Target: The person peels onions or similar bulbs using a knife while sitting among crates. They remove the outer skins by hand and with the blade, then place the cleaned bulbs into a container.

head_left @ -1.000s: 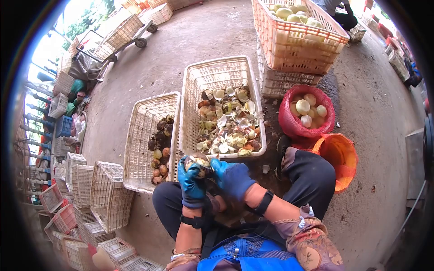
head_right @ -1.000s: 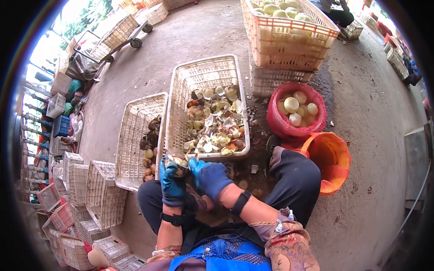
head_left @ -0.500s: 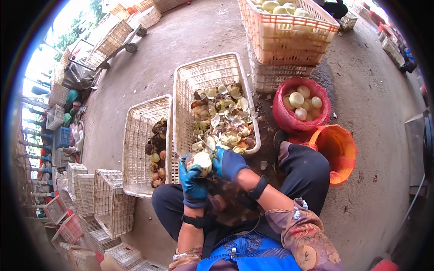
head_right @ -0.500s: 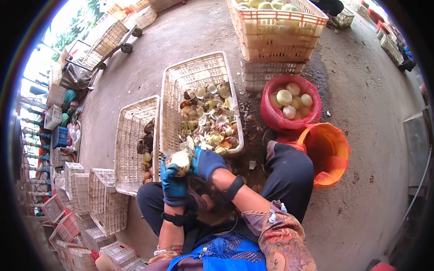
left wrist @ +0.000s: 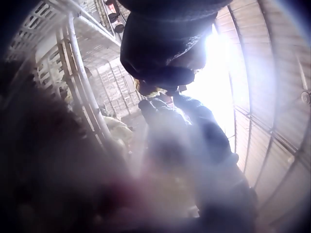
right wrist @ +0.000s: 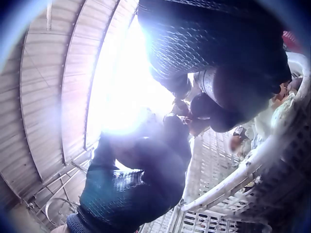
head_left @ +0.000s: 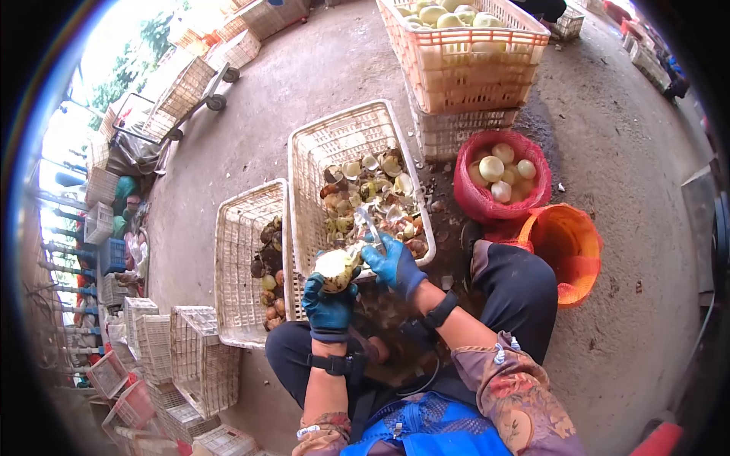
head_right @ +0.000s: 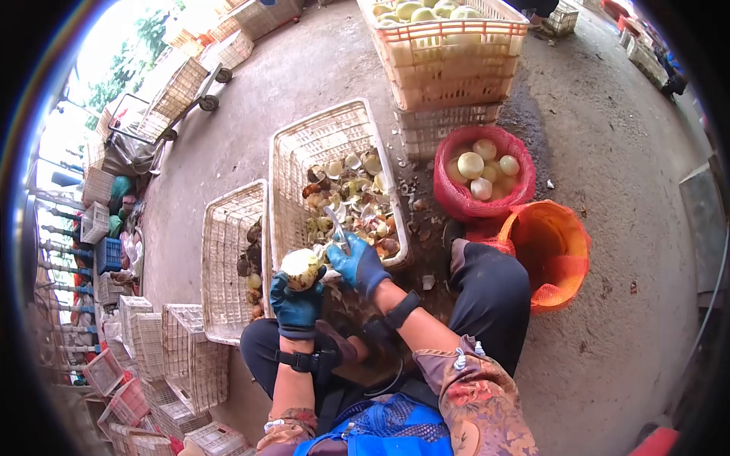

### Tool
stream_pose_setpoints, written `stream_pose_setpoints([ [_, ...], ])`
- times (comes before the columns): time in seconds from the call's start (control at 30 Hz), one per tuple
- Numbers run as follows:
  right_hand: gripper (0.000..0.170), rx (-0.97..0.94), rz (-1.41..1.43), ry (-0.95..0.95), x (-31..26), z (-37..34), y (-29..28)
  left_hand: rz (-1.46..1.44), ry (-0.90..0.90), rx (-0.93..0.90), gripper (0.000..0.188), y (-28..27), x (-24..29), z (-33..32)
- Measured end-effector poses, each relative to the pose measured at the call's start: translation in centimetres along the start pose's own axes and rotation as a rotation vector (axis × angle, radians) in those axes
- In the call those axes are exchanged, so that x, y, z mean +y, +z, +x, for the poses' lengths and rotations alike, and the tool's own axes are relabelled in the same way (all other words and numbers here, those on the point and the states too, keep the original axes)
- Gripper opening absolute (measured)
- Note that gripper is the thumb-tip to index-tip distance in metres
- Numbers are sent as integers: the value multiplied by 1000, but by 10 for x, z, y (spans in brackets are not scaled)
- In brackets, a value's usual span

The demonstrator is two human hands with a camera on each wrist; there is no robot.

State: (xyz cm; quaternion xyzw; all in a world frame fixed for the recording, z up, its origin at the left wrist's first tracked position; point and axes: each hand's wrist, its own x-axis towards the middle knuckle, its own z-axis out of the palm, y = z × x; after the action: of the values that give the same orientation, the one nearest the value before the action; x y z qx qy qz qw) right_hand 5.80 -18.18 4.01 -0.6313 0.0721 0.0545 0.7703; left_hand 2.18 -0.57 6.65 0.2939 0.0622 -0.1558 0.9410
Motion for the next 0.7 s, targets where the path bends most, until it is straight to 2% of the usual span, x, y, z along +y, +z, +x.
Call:
stream_pose_setpoints([
  [0.03, 33, -18, 71, 11, -2, 2, -2, 101, 22, 81, 61, 1, 0, 4],
  [0.13, 32, -69, 288, 42, -22, 7, -8, 364, 81, -75, 65, 30, 6, 17],
  [0.17, 31, -63, 457, 88, -34, 1, -11, 603, 125, 0, 74, 36, 9, 20],
  [0.27, 30, -174, 447, 57, -24, 13, -17, 725, 69, -64, 85, 58, 26, 31],
  [0.3, 28, -169, 264, 44, -34, 9, -21, 769, 47, -74, 86, 68, 29, 33],
  [0.4, 29, 263, -434, -196, -31, 11, -21, 818, -24, -86, 86, 70, 33, 46],
  [0.43, 34, 236, -234, -138, -33, 12, -24, 757, -27, -99, 88, 70, 32, 51],
  [0.5, 36, -12, 176, -127, -22, 22, -21, 933, -60, -123, 94, 76, 30, 56],
  [0.57, 34, -233, 390, 11, -9, 21, -24, 1092, -53, -169, 104, 80, 22, 62],
  [0.67, 32, -300, 803, 156, -31, 9, -25, 1226, 182, -143, 105, 86, 7, 57],
  [0.7, 31, -222, 829, 101, -18, 14, -22, 1167, 318, -102, 93, 87, -2, 53],
])
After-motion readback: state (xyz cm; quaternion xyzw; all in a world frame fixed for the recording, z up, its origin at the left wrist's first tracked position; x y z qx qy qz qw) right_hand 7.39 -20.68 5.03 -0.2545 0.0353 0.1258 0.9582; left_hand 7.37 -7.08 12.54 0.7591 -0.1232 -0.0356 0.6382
